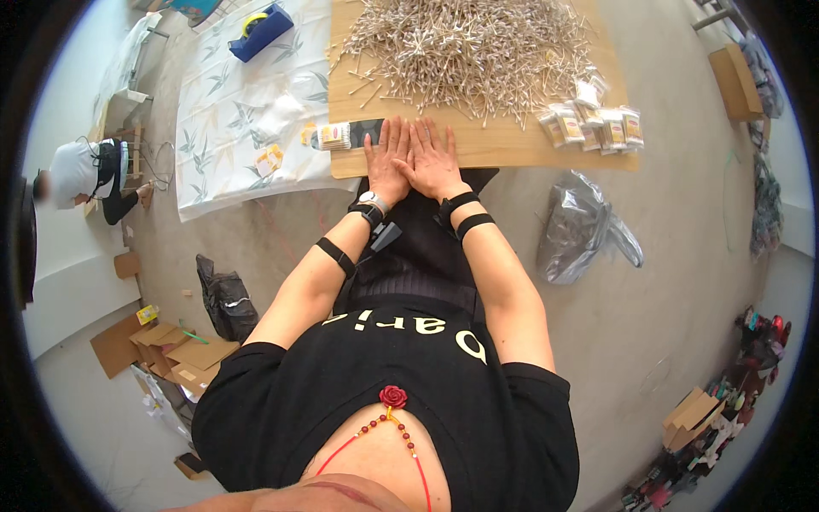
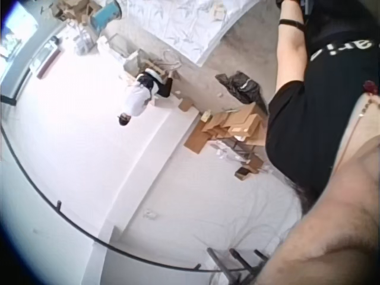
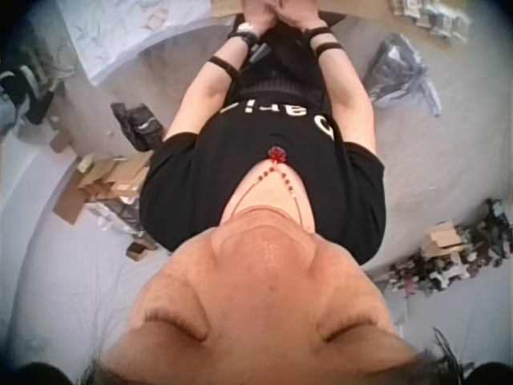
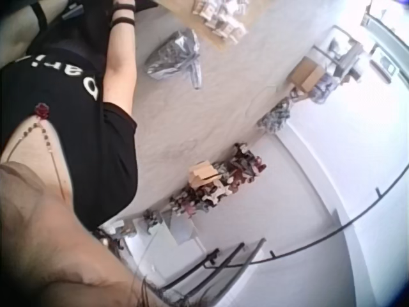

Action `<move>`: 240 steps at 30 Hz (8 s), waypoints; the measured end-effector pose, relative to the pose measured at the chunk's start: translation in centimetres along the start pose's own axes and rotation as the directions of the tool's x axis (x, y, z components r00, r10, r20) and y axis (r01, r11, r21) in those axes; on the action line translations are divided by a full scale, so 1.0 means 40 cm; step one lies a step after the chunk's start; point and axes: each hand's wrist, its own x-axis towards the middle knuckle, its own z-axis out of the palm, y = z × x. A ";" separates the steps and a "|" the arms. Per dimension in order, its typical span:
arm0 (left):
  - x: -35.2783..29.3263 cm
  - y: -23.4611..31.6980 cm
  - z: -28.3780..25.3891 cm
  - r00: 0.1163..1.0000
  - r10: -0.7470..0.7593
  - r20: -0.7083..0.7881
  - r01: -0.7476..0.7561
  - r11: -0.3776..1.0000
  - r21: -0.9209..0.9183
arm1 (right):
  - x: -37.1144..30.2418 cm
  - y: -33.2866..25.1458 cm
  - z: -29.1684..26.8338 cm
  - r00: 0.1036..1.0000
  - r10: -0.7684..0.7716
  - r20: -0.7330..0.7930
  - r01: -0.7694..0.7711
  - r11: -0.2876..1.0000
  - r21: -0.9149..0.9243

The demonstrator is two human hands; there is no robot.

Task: The person is packaging small items into small plastic bags and sealing them with labels.

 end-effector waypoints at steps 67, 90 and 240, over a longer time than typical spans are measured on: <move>-0.015 -0.079 -0.026 0.994 0.091 -0.067 -0.097 0.992 -0.084 | -0.004 -0.004 0.051 0.996 0.024 -0.086 -0.032 0.995 -0.097; -0.040 -0.073 -0.043 0.998 0.037 -0.043 -0.040 0.998 -0.053 | 0.000 -0.029 0.040 0.997 0.071 -0.040 -0.075 0.992 -0.101; -0.003 -0.370 -0.019 0.949 -0.281 -0.146 0.053 0.594 -0.802 | 0.184 -0.340 0.133 0.984 -0.001 -0.180 -0.004 1.000 -0.025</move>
